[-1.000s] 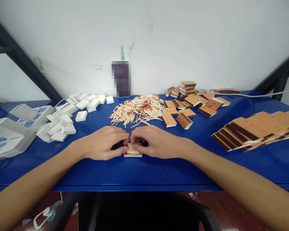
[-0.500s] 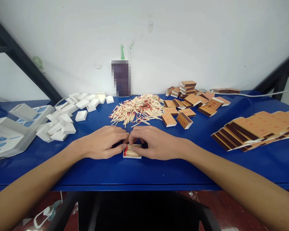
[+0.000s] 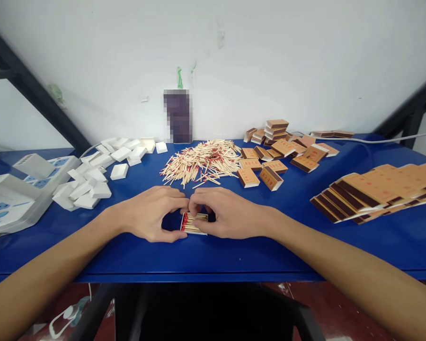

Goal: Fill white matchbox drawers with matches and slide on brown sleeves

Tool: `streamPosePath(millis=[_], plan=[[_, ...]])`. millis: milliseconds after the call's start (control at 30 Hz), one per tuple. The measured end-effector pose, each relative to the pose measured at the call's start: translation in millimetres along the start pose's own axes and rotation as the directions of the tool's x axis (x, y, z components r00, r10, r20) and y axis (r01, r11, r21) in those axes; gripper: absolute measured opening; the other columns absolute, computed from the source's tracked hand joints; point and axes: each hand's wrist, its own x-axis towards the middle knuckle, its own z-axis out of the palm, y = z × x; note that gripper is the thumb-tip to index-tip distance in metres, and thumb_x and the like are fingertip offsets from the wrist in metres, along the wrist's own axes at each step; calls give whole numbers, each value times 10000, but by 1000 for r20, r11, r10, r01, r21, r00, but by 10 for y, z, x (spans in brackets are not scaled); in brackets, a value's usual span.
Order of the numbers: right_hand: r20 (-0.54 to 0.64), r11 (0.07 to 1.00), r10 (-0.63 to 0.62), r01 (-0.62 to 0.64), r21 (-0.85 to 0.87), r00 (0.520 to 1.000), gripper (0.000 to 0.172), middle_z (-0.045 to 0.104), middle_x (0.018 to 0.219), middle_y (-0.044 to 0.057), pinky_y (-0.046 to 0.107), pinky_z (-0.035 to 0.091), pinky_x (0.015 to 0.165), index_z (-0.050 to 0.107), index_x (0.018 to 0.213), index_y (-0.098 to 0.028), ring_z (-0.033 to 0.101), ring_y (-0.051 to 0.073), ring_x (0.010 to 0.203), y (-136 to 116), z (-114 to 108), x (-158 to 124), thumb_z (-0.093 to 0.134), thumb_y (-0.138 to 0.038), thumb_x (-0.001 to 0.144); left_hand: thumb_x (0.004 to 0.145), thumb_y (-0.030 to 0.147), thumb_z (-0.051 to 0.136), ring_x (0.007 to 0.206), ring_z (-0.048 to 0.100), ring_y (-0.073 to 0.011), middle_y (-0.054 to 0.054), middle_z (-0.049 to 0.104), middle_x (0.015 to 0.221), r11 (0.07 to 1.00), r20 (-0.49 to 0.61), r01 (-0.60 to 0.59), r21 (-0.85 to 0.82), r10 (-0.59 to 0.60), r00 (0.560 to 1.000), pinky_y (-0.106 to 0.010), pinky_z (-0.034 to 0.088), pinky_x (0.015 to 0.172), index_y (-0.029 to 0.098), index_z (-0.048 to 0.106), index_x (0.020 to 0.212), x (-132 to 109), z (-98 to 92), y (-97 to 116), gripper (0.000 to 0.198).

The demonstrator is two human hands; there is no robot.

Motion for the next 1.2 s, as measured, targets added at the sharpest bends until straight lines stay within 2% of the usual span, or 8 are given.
streamPosePath(millis=[167,367,533,733,900,1033,1200], plan=[[-19,999,52,-52,-16,998,97,529,733,-25,270,359,614,509,792,-202,451,123,647,-17,-6,0,591,-201,843,798,530,638,666,544,-161,-8,605,772,1000,8,21,-13,-21,1000,-281,369,622,188,572,836,-1,-2,-3,351],[-40,997,82,-82,-8,996,126,532,726,-20,274,354,598,530,827,-200,450,128,636,20,3,15,569,-294,902,808,553,639,693,579,-168,-6,623,789,999,-4,30,-26,-30,1000,-285,370,620,192,572,847,0,5,-9,369],[-47,996,85,-86,-25,995,118,519,720,-32,270,347,601,512,817,-202,445,122,635,32,22,19,598,-259,875,824,581,623,693,588,-171,-9,633,793,999,-3,35,-26,-35,999,-285,369,625,190,568,841,9,8,-13,395],[-78,995,103,-101,26,992,155,507,678,-36,262,341,581,519,802,-198,445,115,604,23,58,41,542,-289,925,822,584,623,664,575,-162,-3,620,766,1000,-19,26,7,-26,999,-284,361,618,188,559,818,8,13,-9,402],[-110,993,117,-116,14,987,123,501,662,-44,252,336,574,511,785,-198,440,106,584,27,97,54,566,-242,886,826,604,612,669,583,-165,-4,620,757,1000,-15,27,2,-27,1000,-289,370,636,184,553,797,17,29,-17,426],[-135,995,103,-103,7,985,146,492,652,-49,245,331,562,501,776,-203,425,100,571,33,103,52,576,-267,883,830,602,603,680,590,-169,-5,617,759,1000,-15,22,8,-21,1000,-294,387,653,183,557,806,20,33,-21,422],[-157,995,96,-99,-5,983,146,497,663,-50,249,332,569,483,776,-206,427,100,573,35,112,55,592,-240,867,800,617,627,715,579,-178,-16,607,791,998,-106,-10,61,16,994,-302,415,685,184,569,850,13,26,-11,440]])
